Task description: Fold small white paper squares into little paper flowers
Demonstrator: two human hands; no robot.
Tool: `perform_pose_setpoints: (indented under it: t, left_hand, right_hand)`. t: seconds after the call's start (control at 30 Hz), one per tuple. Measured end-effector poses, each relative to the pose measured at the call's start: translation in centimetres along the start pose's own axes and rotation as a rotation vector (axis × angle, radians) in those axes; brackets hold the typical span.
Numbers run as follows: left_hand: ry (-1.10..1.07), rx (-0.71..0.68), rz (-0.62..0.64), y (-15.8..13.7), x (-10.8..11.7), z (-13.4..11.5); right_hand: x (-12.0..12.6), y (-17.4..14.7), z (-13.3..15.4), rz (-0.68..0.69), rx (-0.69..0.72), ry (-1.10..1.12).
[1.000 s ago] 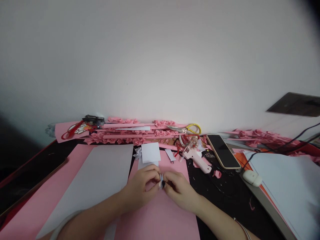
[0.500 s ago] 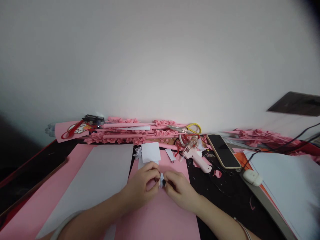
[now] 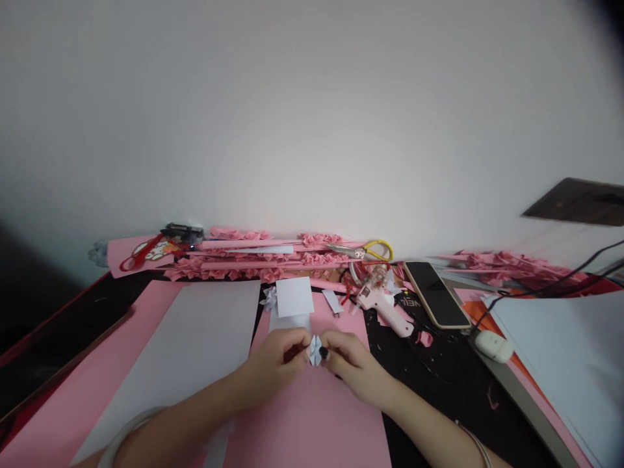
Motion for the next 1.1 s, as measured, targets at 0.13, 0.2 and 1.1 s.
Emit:
perform_pose_setpoints:
  t: [0.13, 0.2, 1.1]
  left_hand:
    - [-0.158, 0.062, 0.029, 0.0, 0.0, 0.0]
    - [-0.229, 0.092, 0.048, 0.0, 0.0, 0.1]
    - [-0.11, 0.062, 0.004, -0.5, -0.6, 0.2]
  right_hand:
    - [0.0, 0.0, -0.4, 0.027, -0.066, 0.269]
    - [-0.1, 0.1, -0.7, 0.033, -0.087, 0.37]
    - [-0.3, 0.4, -1.0, -0.006, -0.153, 0.28]
Point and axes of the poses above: each hand's wrist, its own y-axis towards the middle knuckle, its own x-axis out of the back of the hand, z = x × y, the point moved 3 cm from there along y, towards the middle knuckle, and after that the axes turned 1 degree about y, right-handed, at the moved point
